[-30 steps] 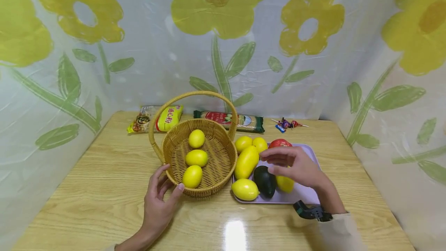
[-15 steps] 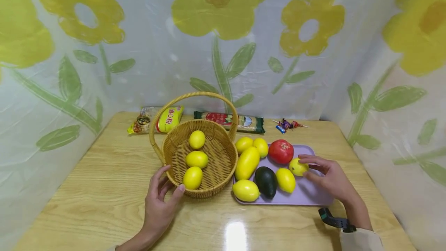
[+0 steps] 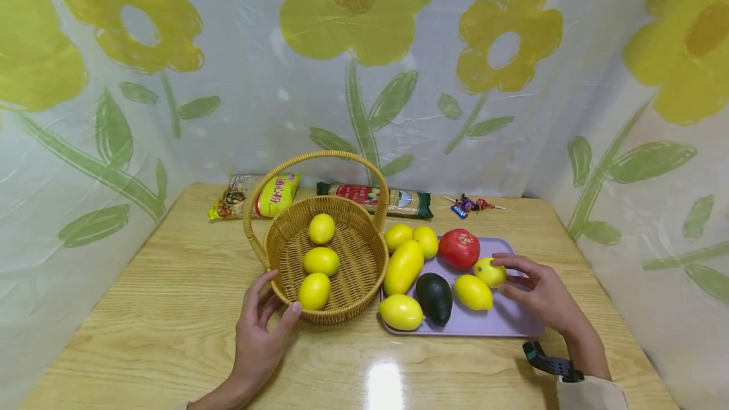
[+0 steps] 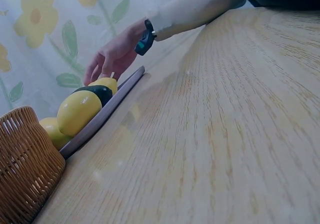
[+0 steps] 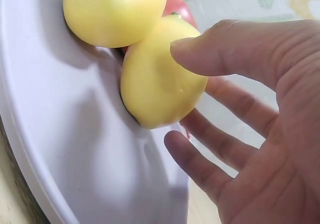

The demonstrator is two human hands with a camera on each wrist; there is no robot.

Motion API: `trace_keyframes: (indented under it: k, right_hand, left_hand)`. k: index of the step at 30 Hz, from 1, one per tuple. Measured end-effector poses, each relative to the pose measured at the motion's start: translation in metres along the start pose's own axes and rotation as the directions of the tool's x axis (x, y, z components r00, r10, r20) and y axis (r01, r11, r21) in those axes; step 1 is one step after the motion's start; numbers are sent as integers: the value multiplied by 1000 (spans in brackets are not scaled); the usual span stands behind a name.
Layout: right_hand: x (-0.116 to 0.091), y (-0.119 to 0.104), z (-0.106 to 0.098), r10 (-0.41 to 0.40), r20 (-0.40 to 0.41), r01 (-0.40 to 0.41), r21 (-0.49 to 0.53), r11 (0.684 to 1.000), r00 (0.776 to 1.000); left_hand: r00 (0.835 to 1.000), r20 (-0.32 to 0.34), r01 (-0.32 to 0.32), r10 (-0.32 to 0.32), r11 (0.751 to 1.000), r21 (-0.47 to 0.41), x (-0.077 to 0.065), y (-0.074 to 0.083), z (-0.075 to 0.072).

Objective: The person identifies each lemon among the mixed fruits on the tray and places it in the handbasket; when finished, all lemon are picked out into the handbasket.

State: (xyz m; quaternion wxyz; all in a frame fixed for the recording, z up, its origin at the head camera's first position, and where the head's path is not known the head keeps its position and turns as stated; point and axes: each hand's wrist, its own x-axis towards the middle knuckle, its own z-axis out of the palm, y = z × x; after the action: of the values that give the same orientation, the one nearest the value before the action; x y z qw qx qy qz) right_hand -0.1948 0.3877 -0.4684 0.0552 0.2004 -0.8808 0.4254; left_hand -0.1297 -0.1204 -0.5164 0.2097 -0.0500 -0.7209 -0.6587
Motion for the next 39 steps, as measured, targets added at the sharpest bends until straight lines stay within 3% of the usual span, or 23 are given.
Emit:
trace_keyframes:
  k: [10,23,28,30,34,39]
  right_hand:
    - [0,0,1,13,15,-13,8,1000,1000]
    - [3,-3,7,76,45,-69,-127,989,996]
    - [6,-5,5,108,18,-102,-193,976,994]
    - [6,-7,5,117,-11,-117,-167,979,993]
    - [8,-24,6,106,-43,-106,-2,994,993]
    - [32,-66,23,15,59,-22,129,991,998]
  left_hand:
    - [1000,3,-15,15,1000,11,-1,0,-1]
    - [1000,10,-27,26,1000,9,-1,2,-1]
    - [1000,9,-20,20,1000,14,0,1,-1]
    - [1000,6,-11,11,1000,16,-1,1,-1]
    - [1000,2,7,-7,1000,19,-1,0,-1]
    - [1000,-2,15,-15,1000,22,-1,1,-1]
